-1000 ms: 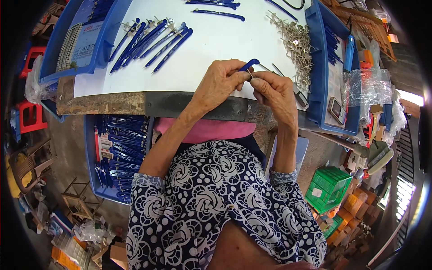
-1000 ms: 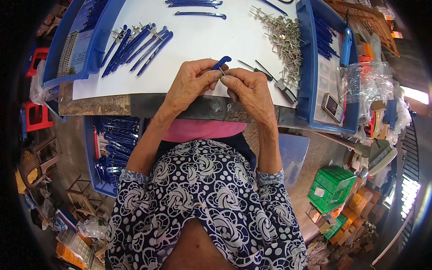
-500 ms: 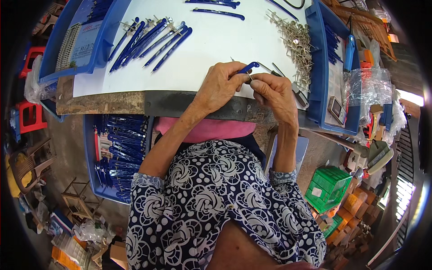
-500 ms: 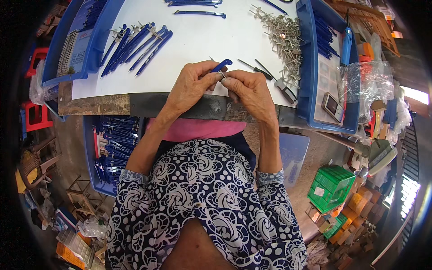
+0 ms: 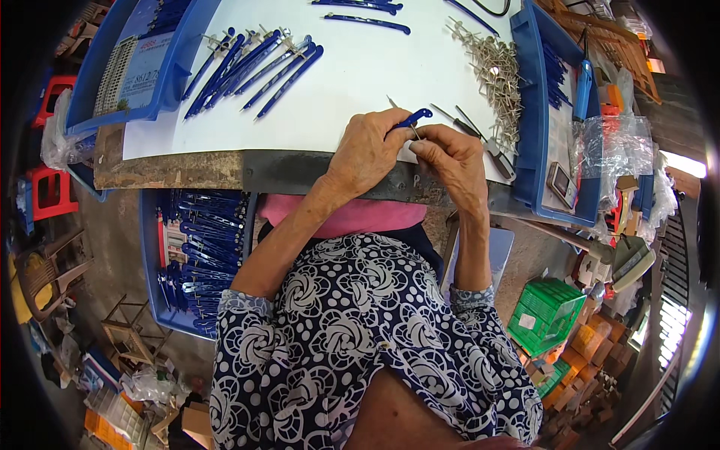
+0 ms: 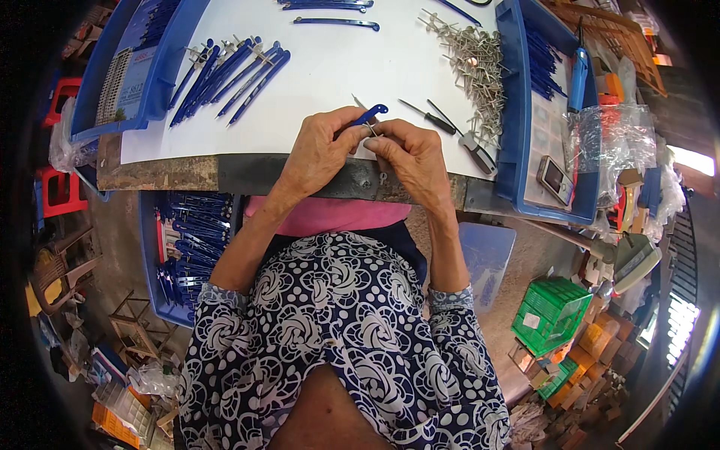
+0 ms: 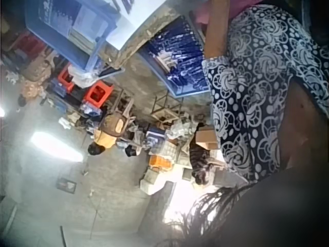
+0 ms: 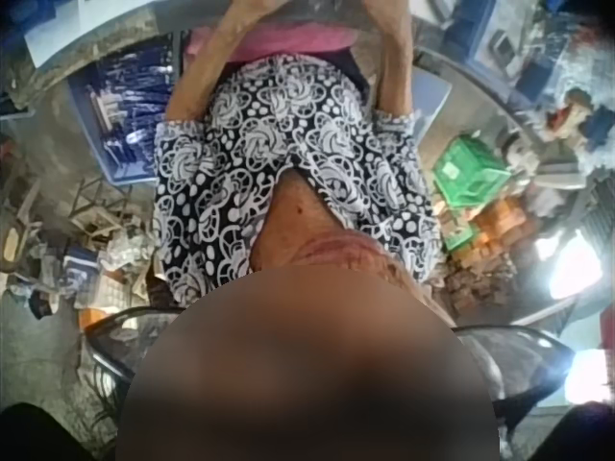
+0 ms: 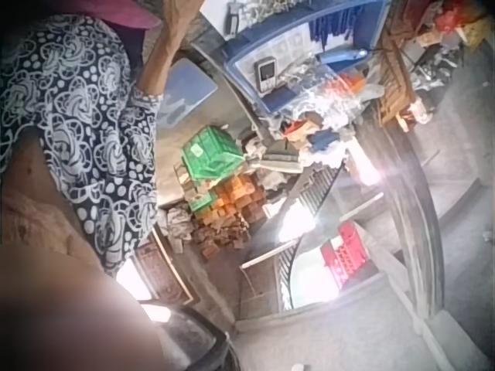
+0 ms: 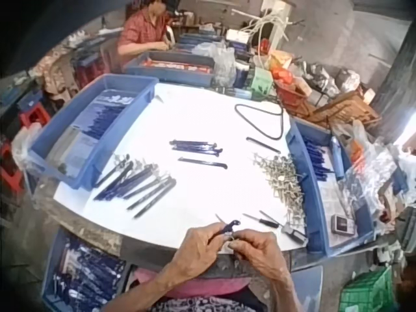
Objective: Assembling clips onto blue pen bodies at a manual workstation.
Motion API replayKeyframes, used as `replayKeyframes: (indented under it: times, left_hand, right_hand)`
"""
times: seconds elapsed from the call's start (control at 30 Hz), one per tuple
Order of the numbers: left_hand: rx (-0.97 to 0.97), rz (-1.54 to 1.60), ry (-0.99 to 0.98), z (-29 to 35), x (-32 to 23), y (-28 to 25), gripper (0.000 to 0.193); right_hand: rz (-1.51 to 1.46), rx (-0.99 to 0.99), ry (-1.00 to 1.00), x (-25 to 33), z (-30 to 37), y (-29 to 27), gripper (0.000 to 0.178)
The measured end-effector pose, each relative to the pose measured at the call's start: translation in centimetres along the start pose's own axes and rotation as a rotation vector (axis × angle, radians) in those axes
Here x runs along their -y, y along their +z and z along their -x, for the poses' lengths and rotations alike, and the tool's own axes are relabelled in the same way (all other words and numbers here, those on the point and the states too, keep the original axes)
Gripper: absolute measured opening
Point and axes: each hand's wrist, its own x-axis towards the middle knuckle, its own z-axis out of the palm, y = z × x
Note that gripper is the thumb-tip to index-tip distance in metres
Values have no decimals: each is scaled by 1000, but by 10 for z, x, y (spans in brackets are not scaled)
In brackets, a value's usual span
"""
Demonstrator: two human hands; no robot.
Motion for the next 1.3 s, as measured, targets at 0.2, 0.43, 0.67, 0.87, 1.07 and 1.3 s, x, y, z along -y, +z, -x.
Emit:
replayKeyframes:
  times: [0.2,0.43,0.67,0.87,1.07,1.3]
  left_hand:
    - [-53,-110,104,0,-2,0,19]
    - [-84,-166,156,0,1,-3,18]
    - [-76,-216,152,-1,2,-3,18]
    - [-57,-171,131,0,2,-6,19]
    - [-65,-200,152,-3,8,-2,19]
    - [-46,-207,122,-4,6,-5,19]
  right_hand:
    - [203,-103,-96,-3,0,5,17]
    - [166,-56,-22,7,2,4,17]
    - [199,-46,-19,2,-5,6,17]
    - [9,-8,88,10,-2,3,17]
    - [123,5,-28,-5,-9,7,20]
    - [-30,38,73,2,-8,0,17]
